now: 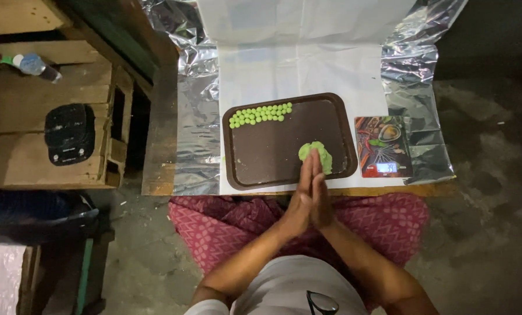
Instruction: Rolling small pieces of green dough into uniform balls and placing them on a brown tray.
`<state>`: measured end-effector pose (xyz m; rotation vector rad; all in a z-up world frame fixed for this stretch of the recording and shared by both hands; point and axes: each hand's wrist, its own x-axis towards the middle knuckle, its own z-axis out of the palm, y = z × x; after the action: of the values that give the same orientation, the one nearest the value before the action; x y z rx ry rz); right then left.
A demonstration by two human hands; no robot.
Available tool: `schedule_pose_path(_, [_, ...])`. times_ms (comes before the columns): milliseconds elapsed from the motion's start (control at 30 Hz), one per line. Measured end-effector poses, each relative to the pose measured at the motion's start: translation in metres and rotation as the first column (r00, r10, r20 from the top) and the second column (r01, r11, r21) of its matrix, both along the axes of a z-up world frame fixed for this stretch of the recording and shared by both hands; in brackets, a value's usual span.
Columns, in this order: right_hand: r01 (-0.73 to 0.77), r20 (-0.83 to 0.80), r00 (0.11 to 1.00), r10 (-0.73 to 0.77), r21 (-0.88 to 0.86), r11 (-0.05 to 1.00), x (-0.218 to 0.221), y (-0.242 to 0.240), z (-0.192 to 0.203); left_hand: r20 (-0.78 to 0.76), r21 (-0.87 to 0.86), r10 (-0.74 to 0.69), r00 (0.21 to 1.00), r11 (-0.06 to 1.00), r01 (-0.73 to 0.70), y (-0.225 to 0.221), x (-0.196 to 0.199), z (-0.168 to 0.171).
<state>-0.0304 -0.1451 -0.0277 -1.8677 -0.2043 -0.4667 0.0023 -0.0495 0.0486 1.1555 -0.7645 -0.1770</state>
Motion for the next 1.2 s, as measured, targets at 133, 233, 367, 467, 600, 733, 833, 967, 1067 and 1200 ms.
schedule_pose_path(133, [0.170,-0.356,0.932,-0.070,0.259,0.951,-0.014,0.036,0.031,-0.184,0.146,-0.058,0.981,0.986,0.086,0.003,0.025,-0.058])
schedule_pose_path(233, [0.012,-0.143,0.989,0.026,0.260,0.966,0.006,0.010,0.045,-0.201,0.180,-0.065,0.978,0.978,0.102,0.005,0.007,-0.029])
schedule_pose_path(367, [0.040,-0.065,0.997,-0.043,-0.049,0.998,0.015,-0.007,0.016,-0.121,0.037,-0.107,0.987,0.993,0.113,0.009,0.005,0.008])
schedule_pose_path(467, [-0.047,0.002,0.999,0.047,0.044,0.998,0.022,-0.014,0.008,-0.006,0.128,-0.035,0.999,0.991,0.035,0.011,0.027,-0.024])
schedule_pose_path(600, [-0.168,0.096,0.984,0.152,0.195,0.966,0.025,-0.024,-0.003,0.116,0.289,0.034,0.993,0.955,-0.067,0.005,0.008,-0.022])
schedule_pose_path(733, [-0.254,0.160,0.966,0.205,0.413,0.875,0.010,-0.007,0.009,0.047,0.158,-0.018,0.999,0.987,0.011,-0.001,0.001,-0.013])
schedule_pose_path(833, [-0.158,0.011,0.982,0.189,0.600,0.784,-0.016,0.023,0.032,0.089,0.188,0.040,0.995,0.981,-0.056,0.001,0.022,-0.035])
schedule_pose_path(967, [0.015,-0.206,0.972,0.113,0.531,0.847,0.003,0.014,0.086,0.114,0.209,0.005,0.993,0.978,-0.028,0.002,0.010,-0.016])
schedule_pose_path(1067, [0.137,-0.331,0.942,-0.055,0.229,0.964,0.011,0.005,0.093,0.097,0.124,-0.009,0.995,0.992,-0.004,0.004,-0.011,0.024])
schedule_pose_path(1200, [0.213,-0.646,0.761,-0.068,0.148,0.966,-0.010,0.018,0.038,0.194,0.189,0.029,0.981,0.980,-0.066,0.002,0.021,-0.015])
